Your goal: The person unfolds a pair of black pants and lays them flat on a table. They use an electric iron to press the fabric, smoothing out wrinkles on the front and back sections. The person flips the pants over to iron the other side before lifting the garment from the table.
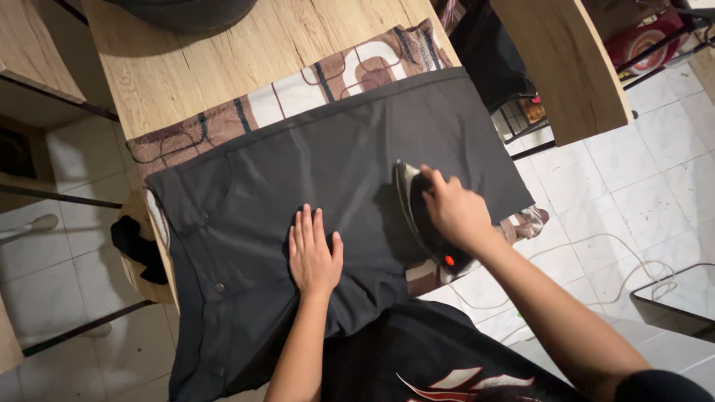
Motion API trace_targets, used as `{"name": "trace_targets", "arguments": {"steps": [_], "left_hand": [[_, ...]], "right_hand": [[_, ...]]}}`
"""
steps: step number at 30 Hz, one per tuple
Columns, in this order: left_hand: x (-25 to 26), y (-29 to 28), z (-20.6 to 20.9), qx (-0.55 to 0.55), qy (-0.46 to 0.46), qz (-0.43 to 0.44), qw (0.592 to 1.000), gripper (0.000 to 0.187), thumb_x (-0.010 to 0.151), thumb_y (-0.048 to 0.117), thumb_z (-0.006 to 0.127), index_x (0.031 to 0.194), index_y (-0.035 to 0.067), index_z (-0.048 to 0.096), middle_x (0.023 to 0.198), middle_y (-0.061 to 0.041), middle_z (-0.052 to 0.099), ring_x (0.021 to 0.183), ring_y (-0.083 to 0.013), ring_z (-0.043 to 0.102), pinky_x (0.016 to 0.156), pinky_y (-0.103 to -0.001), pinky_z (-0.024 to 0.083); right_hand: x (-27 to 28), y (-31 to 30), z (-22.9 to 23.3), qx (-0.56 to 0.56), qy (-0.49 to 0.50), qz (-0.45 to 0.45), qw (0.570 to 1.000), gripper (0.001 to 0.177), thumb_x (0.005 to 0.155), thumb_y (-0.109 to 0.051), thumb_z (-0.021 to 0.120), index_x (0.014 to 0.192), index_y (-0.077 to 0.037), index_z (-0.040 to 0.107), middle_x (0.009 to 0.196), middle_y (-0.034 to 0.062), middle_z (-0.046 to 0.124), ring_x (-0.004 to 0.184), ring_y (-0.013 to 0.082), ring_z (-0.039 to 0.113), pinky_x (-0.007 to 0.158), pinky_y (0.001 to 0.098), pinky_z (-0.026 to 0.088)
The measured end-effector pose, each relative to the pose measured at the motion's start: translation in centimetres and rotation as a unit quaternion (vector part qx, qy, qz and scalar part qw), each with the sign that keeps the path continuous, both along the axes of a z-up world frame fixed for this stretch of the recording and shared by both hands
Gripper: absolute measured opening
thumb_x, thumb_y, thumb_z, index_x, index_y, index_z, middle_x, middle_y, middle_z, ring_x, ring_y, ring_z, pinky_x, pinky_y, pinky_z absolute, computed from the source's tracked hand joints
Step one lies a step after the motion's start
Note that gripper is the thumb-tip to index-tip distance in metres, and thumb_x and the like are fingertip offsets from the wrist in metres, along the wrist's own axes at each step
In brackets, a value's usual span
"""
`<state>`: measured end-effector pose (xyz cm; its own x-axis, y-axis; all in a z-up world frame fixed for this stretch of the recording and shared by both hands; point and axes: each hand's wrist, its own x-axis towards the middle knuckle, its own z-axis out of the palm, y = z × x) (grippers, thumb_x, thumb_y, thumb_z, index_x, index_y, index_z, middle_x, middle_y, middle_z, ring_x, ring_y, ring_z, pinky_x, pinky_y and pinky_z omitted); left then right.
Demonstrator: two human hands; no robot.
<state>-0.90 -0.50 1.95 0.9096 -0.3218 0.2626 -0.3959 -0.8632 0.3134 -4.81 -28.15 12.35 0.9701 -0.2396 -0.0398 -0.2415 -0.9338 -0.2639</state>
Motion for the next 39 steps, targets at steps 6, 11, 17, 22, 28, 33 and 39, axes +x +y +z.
{"name": "trace_targets", "arguments": {"steps": [6, 11, 17, 22, 28, 33, 39], "left_hand": [[0.2, -0.1, 0.2, -0.006, -0.001, -0.002, 1.0, 0.059, 0.098, 0.033, 0.056, 0.148, 0.003, 0.05, 0.161, -0.016, 0.041, 0.148, -0.0323, 0.039, 0.122, -0.046, 0.031], [0.1, -0.2, 0.2, -0.011, 0.009, 0.001, 1.0, 0.059, 0.098, 0.032, 0.056, 0.148, 0.002, 0.05, 0.16, -0.016, 0.042, 0.148, -0.0321, 0.039, 0.121, -0.046, 0.031], [0.2, -0.3, 0.1, -0.003, 0.021, -0.008, 1.0, 0.058, 0.097, 0.032, 0.056, 0.147, 0.002, 0.05, 0.159, -0.017, 0.042, 0.147, -0.0328, 0.04, 0.121, -0.047, 0.031], [0.3, -0.3, 0.1, -0.002, 0.022, -0.011, 1.0, 0.059, 0.096, 0.031, 0.057, 0.146, 0.002, 0.051, 0.158, -0.017, 0.044, 0.146, -0.033, 0.041, 0.119, -0.048, 0.032], [0.3, -0.4, 0.4, -0.008, 0.016, -0.012, 1.0, 0.06, 0.096, 0.032, 0.057, 0.147, 0.002, 0.05, 0.159, -0.018, 0.043, 0.147, -0.0332, 0.041, 0.12, -0.048, 0.031], [0.3, -0.4, 0.6, -0.015, 0.028, -0.014, 0.999, 0.061, 0.095, 0.033, 0.057, 0.147, 0.002, 0.049, 0.159, -0.018, 0.042, 0.147, -0.0332, 0.039, 0.12, -0.049, 0.03], [0.4, -0.4, 0.1, -0.018, 0.03, -0.013, 0.999, 0.064, 0.093, 0.034, 0.058, 0.148, 0.003, 0.048, 0.16, -0.018, 0.04, 0.148, -0.0334, 0.038, 0.12, -0.049, 0.029]], "right_hand": [[0.5, 1.0, 0.9, 0.007, 0.025, -0.043, 0.999, 0.049, 0.099, -0.034, 0.057, 0.145, -0.025, 0.046, 0.099, 0.0224, 0.065, 0.072, 0.0461, 0.069, 0.063, 0.0549, 0.055], [4.6, 0.4, 0.0, -0.003, 0.004, -0.039, 0.999, 0.047, 0.101, -0.035, 0.055, 0.145, -0.023, 0.046, 0.101, 0.0241, 0.065, 0.075, 0.0465, 0.069, 0.066, 0.0554, 0.056], [12.1, -0.5, -0.4, -0.004, 0.016, -0.021, 1.0, 0.043, 0.103, -0.034, 0.053, 0.143, -0.023, 0.044, 0.103, 0.0264, 0.065, 0.082, 0.0492, 0.069, 0.071, 0.0572, 0.055], [17.2, -1.3, -1.3, -0.018, -0.008, -0.013, 1.0, 0.041, 0.104, -0.034, 0.053, 0.14, -0.018, 0.044, 0.102, 0.027, 0.065, 0.085, 0.0504, 0.068, 0.072, 0.0594, 0.054], [21.9, -2.3, -1.8, 0.004, -0.025, -0.005, 1.0, 0.043, 0.104, -0.034, 0.055, 0.14, -0.013, 0.043, 0.106, 0.0294, 0.066, 0.089, 0.0512, 0.068, 0.075, 0.0604, 0.052], [24.2, -2.5, -1.9, 0.003, -0.079, 0.016, 0.997, 0.043, 0.101, -0.03, 0.058, 0.14, -0.016, 0.045, 0.105, 0.0278, 0.068, 0.09, 0.0501, 0.068, 0.074, 0.0598, 0.052], [25.8, -3.0, -2.4, -0.014, -0.058, 0.013, 0.998, 0.041, 0.105, -0.032, 0.058, 0.139, -0.014, 0.044, 0.105, 0.0284, 0.068, 0.091, 0.0502, 0.068, 0.076, 0.0595, 0.052]]}}
